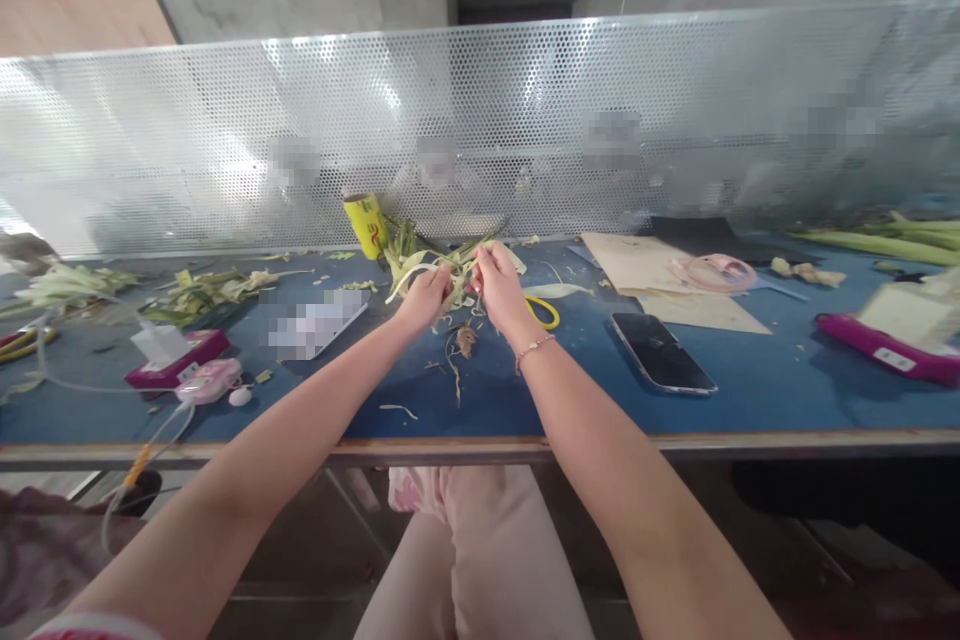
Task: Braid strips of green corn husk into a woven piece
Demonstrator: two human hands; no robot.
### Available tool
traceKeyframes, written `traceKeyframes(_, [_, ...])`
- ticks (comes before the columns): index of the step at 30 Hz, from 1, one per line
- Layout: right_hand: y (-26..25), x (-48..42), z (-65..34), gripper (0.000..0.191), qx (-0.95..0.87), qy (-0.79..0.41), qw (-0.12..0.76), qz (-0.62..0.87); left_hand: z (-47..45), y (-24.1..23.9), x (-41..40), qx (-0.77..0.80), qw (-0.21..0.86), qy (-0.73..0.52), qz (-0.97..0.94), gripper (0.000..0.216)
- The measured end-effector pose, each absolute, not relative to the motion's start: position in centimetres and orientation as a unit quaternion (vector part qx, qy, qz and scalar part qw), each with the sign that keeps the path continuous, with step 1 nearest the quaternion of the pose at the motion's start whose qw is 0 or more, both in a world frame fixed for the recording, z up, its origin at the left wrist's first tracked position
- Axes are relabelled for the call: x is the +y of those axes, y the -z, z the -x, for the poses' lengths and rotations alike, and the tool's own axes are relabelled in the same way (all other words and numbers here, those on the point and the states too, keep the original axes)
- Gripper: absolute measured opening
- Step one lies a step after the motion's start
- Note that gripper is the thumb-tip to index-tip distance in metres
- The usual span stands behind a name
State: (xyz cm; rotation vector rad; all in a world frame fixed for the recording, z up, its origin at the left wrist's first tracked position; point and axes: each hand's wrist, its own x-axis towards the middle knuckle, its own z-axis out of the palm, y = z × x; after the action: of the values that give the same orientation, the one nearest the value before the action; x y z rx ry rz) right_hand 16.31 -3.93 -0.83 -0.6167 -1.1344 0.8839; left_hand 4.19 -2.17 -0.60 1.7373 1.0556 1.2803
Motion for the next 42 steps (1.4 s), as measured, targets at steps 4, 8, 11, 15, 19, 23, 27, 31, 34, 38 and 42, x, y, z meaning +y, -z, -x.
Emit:
traceKeyframes(4, [0.9,-4.0,-16.2,0.030,-0.512,-0.414,0.703,0.270,-3.9,0.6,-2.0,0.415,0.337,-0.489,-0.689,0.051])
traceKeyframes(8, [0.7,-4.1,-16.1,0.033,-0.514,-0.423,0.696,0.269,-4.0,0.7,-2.0,0.440,0.321,-0.491,-0.679,0.051])
traceKeyframes(11, [0.7,-4.2,-16.0,0.035,-0.515,-0.429,0.694,0.263,-4.2,0.9,-2.2,0.429,0.289,-0.508,-0.689,0.049])
traceKeyframes(15, [0.9,-4.1,-15.6,0.037,-0.517,-0.442,0.686,0.258,-4.5,0.8,-2.8,0.418,0.273,-0.526,-0.688,0.048])
traceKeyframes(19, [1.0,-4.5,-14.9,0.037,-0.530,-0.471,0.660,0.249,-4.6,0.7,-3.2,0.443,0.232,-0.551,-0.668,0.043])
traceKeyframes(23, [0.8,-5.0,-14.7,0.036,-0.537,-0.500,0.638,0.233,-4.4,0.7,-3.0,0.441,0.202,-0.555,-0.676,0.042])
traceKeyframes(27, [0.5,-5.1,-15.0,0.035,-0.531,-0.493,0.645,0.243,-3.8,0.7,-2.4,0.440,0.211,-0.554,-0.675,0.045])
traceKeyframes(31, [0.4,-5.0,-15.5,0.033,-0.524,-0.479,0.657,0.253,-3.3,0.5,-2.0,0.431,0.224,-0.515,-0.706,0.049])
traceKeyframes(34, [0.5,-5.0,-15.7,0.034,-0.527,-0.472,0.658,0.257,-3.0,0.2,-1.9,0.409,0.202,-0.480,-0.749,0.050])
traceKeyframes(38, [0.6,-4.9,-15.8,0.036,-0.539,-0.477,0.645,0.256,-2.7,-0.3,-1.8,0.392,0.190,-0.457,-0.775,0.053])
traceKeyframes(42, [0.8,-4.6,-15.9,0.036,-0.548,-0.475,0.640,0.254,-2.9,-0.1,-1.8,0.377,0.270,-0.451,-0.762,0.054])
